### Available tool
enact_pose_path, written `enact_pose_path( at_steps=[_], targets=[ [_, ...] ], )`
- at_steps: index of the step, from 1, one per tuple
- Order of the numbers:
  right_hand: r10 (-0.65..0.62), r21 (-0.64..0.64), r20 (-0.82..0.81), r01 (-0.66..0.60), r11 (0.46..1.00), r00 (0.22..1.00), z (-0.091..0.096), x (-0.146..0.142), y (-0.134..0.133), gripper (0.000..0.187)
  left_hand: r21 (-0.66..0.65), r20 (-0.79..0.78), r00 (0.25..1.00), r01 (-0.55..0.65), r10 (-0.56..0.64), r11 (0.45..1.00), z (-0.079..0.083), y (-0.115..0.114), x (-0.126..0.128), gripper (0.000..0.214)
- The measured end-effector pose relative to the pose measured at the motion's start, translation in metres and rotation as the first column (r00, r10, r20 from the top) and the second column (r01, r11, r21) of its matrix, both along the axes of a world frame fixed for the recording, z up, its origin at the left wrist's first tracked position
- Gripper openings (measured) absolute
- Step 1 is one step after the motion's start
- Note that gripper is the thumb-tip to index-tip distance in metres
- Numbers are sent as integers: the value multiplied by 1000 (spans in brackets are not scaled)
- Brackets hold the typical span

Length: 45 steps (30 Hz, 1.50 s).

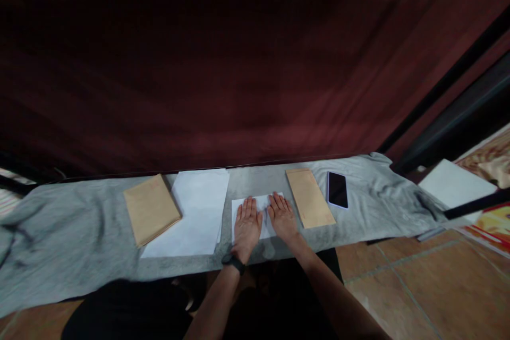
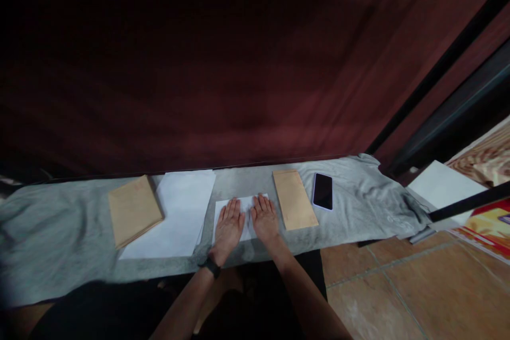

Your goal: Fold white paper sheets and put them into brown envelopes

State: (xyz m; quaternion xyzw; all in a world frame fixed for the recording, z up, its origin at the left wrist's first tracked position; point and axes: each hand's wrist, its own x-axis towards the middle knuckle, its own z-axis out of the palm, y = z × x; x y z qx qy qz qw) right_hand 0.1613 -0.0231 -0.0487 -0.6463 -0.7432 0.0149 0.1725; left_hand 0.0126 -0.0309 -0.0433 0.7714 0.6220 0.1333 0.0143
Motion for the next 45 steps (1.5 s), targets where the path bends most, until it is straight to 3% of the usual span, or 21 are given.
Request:
enact_pose_path(
  at_steps=[8,16,22,26,30,33,35,38,40,43,45],
  targets=[
    [-71,116,-35,74,990,997,-14,8,4,50,36,12,995,-100,100,994,-2,-1,-20,59],
    [-106,158,-30,110,981,994,-16,12,3,53,97,161,965,-225,208,970,-7,-15,-36,59],
    [-109,153,-1,108,982,994,-17,9,2,54,-14,357,895,-282,268,959,2,-33,-34,58],
    [-107,159,-14,108,981,994,-19,10,3,54,-209,611,691,-329,385,921,13,-30,-37,58],
    [-96,171,-56,104,980,994,-16,12,3,52,-330,843,335,-295,420,897,25,-25,-40,47],
    [-56,169,-138,80,982,989,-9,8,-7,52,-407,893,91,-255,441,877,32,-28,-39,37],
    [36,157,-208,-4,988,978,-1,1,-23,55,-418,901,10,-242,433,875,39,-31,-36,32],
    [305,128,-258,-280,951,917,18,-19,-51,72,-360,927,19,-240,375,901,59,-34,-32,36],
    [379,95,-286,-367,925,880,34,-33,-64,83,-312,941,73,-197,331,929,75,-36,-29,41],
    [289,125,-484,-262,957,826,59,-45,-66,66,-237,957,141,-126,254,963,95,-37,-26,51],
    [197,128,-706,-151,980,680,74,-48,-59,53,-207,963,155,-98,220,973,98,-38,-26,57]
  ],
)
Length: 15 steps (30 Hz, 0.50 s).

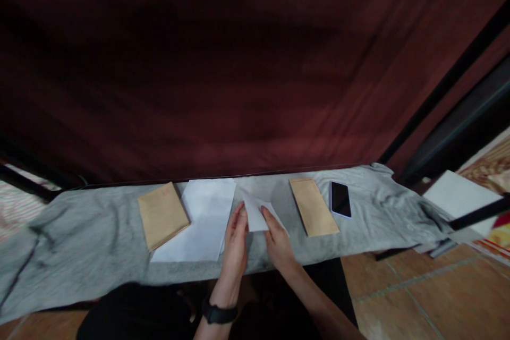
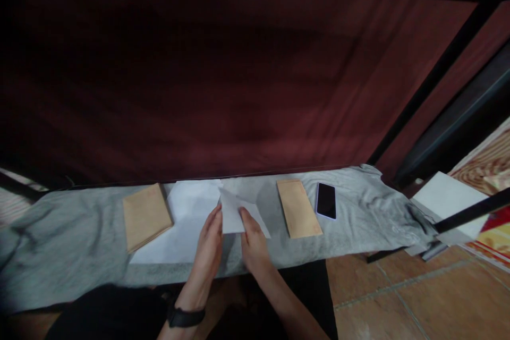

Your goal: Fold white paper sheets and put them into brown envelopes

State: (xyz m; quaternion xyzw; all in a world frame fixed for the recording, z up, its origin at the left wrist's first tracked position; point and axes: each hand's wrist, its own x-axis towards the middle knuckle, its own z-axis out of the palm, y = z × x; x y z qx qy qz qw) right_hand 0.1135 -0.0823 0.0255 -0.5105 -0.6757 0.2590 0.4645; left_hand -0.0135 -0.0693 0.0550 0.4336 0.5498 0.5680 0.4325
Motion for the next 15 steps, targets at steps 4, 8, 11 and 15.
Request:
enact_pose_path(
  at_steps=[4,8,11,15],
  targets=[
    [-148,-176,-519,64,982,842,18,1,13,52,-180,10,999,-34,37,983,-19,-3,-1,58],
    [-187,-240,-634,39,970,750,2,4,15,57,-261,128,990,85,-52,962,-53,-6,5,50],
    [-278,-311,-587,105,945,761,-29,15,14,54,-142,4,1000,0,1,990,-71,-2,4,57],
    [-356,-334,-449,215,918,820,-70,38,12,53,-60,-312,949,-66,44,996,-82,8,-11,66]
  ],
)
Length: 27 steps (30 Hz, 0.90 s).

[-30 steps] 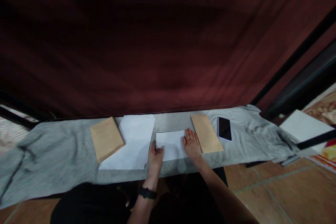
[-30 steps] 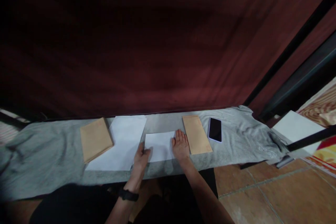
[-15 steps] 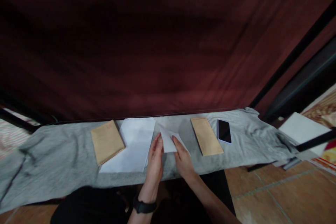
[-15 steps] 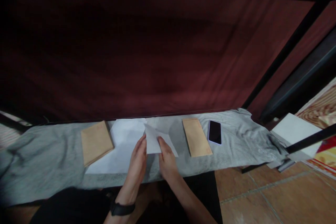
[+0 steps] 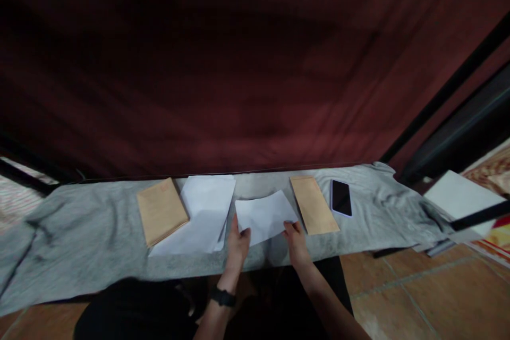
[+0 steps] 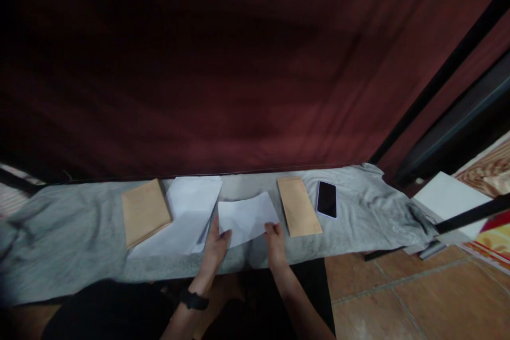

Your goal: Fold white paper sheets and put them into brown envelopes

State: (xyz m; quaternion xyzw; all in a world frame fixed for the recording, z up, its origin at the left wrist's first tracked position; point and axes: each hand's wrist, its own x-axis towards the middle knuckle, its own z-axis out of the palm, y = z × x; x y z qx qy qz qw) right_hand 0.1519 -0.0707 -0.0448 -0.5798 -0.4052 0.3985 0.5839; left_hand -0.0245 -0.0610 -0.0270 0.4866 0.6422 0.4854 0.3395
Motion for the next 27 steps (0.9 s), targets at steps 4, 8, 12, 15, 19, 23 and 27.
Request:
enact_pose_path(
  at_steps=[4,8,12,15,19,23,27],
  targets=[
    [-109,86,363,83,993,925,-17,17,-7,56,-35,-248,965,75,-81,997,-4,6,-11,68],
    [-76,186,746,-98,978,662,-10,16,-17,56,-66,-497,854,141,-156,988,2,2,-10,68],
    [78,57,928,-347,936,364,1,6,-22,49,-27,-749,659,80,-73,996,18,-10,-2,63],
    [101,1,959,-361,933,264,1,-1,-24,45,74,-825,565,127,-11,989,22,-17,9,62],
    [124,-33,964,-358,933,234,0,-4,-26,46,39,-813,557,342,-169,939,6,-24,26,52],
    [148,-50,967,-419,907,206,1,2,-30,52,1,-810,537,403,-235,915,-15,-33,32,53],
    [132,-37,971,-419,907,200,1,10,-37,52,35,-835,513,414,-201,909,-18,-44,25,56]
  ],
)
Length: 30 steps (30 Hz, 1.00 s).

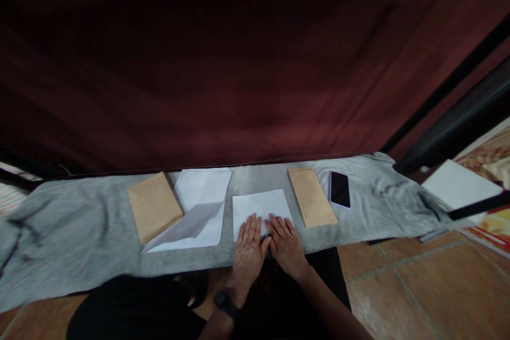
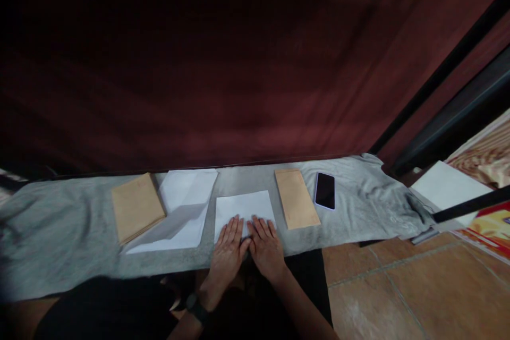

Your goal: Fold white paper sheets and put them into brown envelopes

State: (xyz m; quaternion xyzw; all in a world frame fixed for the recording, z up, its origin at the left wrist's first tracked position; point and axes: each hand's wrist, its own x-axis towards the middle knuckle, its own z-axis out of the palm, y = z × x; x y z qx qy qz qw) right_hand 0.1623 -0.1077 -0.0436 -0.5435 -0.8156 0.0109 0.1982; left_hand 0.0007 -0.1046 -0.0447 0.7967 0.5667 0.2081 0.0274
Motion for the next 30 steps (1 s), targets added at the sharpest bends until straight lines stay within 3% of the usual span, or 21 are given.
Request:
enact_pose_path(
  at_steps=[11,18,20,24,30],
  targets=[
    [-164,29,-26,165,986,986,-13,25,-11,57,22,13,988,-151,151,988,-4,-15,-19,64],
    [-253,40,-56,255,966,966,-11,20,-14,55,24,-10,979,-204,204,979,-7,-23,-22,62],
    [-226,27,-59,228,973,972,-4,11,-8,55,34,-25,978,-206,207,978,-6,-22,-21,60],
    [-56,-25,-46,55,998,997,7,-10,13,50,78,-61,977,-198,203,977,-6,-21,-22,58],
    [26,-68,-6,-27,997,1000,1,-20,30,46,107,-112,974,-187,198,977,-5,-19,-26,53]
  ],
)
